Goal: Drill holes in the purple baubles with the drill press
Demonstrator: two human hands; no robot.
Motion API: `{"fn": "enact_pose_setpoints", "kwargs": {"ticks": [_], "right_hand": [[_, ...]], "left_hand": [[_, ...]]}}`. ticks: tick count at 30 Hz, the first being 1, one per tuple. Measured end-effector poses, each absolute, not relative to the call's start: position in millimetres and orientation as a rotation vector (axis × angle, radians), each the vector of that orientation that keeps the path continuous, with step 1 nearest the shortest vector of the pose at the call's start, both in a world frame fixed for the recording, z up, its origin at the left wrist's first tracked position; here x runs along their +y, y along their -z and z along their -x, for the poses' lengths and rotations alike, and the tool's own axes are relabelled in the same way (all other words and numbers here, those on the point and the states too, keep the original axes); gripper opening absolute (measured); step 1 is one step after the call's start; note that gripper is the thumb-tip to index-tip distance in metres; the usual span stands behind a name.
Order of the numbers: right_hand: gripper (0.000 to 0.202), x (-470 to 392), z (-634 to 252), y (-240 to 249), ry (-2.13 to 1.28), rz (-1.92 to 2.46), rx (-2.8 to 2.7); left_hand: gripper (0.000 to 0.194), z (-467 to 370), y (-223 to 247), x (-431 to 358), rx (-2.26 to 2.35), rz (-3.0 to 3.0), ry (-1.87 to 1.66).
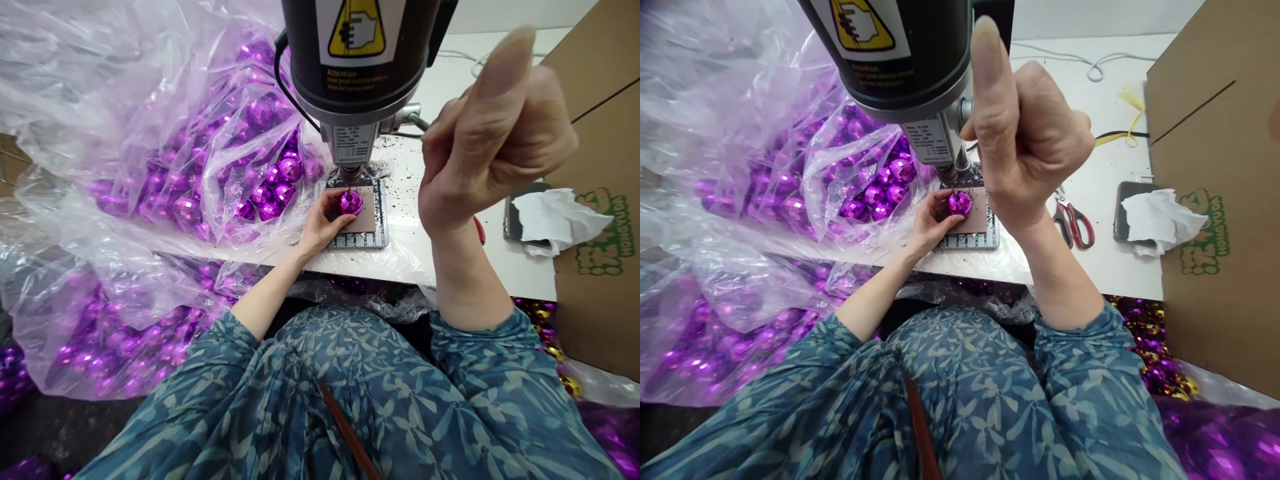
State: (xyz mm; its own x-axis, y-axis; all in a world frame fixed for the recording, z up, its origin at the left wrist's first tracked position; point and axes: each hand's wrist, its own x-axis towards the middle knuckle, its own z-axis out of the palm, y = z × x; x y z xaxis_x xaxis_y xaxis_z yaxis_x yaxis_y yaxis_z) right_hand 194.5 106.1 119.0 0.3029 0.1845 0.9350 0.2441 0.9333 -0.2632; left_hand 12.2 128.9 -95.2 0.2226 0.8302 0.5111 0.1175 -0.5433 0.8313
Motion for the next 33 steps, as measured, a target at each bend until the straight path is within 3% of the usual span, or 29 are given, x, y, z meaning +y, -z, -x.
{"fn": "enact_pose_setpoints", "kwargs": {"ticks": [5, 8, 12, 19, 24, 30, 33], "right_hand": [[0.03, 122.5, -201.4, -99.3, 0.192, 0.273, -1.357], [0.021, 124.0, -201.1, -87.6, 0.234, 0.248, -1.33], [0.047, 122.4, -197.7, -78.4, 0.275, 0.332, -1.275], [0.046, 131.3, -195.0, -78.7, 0.347, 0.156, -1.248], [0.072, 129.8, -192.8, -71.5, 0.339, 0.258, -1.28], [0.06, 108.2, -185.4, -130.4, 0.094, 0.52, -1.2], [0.074, 106.5, -186.3, -169.2, -0.184, 0.579, -1.326]], "left_hand": [[0.072, -12.0, 98.1, 130.8, 0.847, -1.83, -1.382], [0.073, -12.8, 98.1, 130.7, 0.869, -1.818, -1.393], [0.073, -13.4, 95.9, 129.6, 0.892, -1.813, -1.398], [0.071, -13.1, 91.5, 127.5, 0.924, -1.809, -1.374], [0.072, -14.2, 90.0, 126.8, 0.909, -1.823, -1.385], [0.064, -17.5, 92.6, 124.9, 1.025, -1.851, -1.455], [0.055, -16.8, 94.7, 104.5, 1.169, -1.941, -1.56]]}}
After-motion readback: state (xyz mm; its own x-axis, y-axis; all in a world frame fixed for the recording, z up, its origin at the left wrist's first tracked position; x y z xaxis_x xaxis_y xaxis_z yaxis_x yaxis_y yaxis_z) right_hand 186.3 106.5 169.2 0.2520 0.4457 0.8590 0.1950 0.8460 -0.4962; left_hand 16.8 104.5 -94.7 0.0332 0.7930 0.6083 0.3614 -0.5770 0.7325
